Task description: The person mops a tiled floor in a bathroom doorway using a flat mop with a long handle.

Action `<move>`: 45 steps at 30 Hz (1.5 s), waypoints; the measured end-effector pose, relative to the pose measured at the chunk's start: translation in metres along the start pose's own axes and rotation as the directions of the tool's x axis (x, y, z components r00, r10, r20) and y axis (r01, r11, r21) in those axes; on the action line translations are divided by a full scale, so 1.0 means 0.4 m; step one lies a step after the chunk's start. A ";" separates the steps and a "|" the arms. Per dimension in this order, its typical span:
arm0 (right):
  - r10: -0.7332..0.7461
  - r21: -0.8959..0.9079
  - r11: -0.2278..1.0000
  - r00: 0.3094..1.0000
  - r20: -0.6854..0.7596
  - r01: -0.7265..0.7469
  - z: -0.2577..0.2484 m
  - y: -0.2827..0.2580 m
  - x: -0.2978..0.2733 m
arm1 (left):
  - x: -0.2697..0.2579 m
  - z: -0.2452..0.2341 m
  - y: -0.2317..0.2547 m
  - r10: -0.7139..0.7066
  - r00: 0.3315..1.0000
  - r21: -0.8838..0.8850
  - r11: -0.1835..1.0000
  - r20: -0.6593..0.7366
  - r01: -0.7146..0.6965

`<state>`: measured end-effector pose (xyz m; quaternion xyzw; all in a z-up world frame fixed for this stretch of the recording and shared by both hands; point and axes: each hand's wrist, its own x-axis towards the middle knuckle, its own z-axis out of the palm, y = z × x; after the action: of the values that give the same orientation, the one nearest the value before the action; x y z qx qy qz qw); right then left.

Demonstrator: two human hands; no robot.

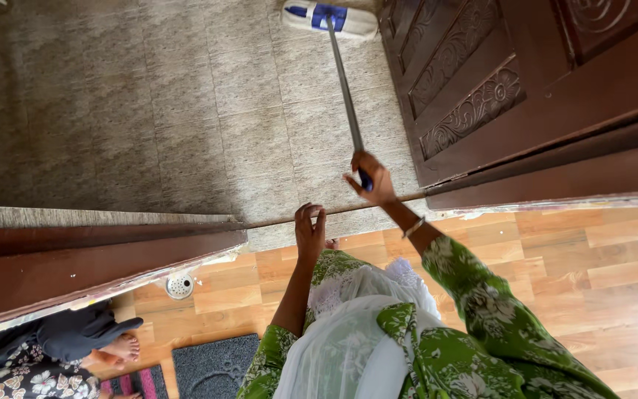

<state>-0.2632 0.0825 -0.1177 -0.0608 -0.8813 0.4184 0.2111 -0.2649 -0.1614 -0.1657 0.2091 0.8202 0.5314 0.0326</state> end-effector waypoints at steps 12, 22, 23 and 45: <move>-0.048 -0.004 0.999 0.997 -0.064 0.048 -0.285 -0.391 -0.319 | 0.002 -0.024 0.655 0.456 0.819 -0.436 0.852 0.348 -0.289; -0.191 0.285 0.942 0.981 0.021 0.177 -0.404 -0.568 -0.447 | -0.160 -0.070 0.858 0.749 0.443 -0.284 0.619 0.493 -0.732; -0.197 0.289 0.940 0.980 0.020 0.183 -0.394 -0.559 -0.437 | -0.166 -0.067 0.853 0.703 0.398 -0.231 0.619 0.589 -0.751; -0.184 -0.289 0.904 0.898 0.401 0.314 0.124 0.057 -0.068 | 0.189 0.059 0.214 0.273 0.910 0.440 0.808 0.312 -0.393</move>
<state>-0.2612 0.0540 -0.1717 0.0966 -0.9649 0.2296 0.0828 -0.3006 -0.0829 -0.0874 0.4129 0.8685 0.2734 -0.0201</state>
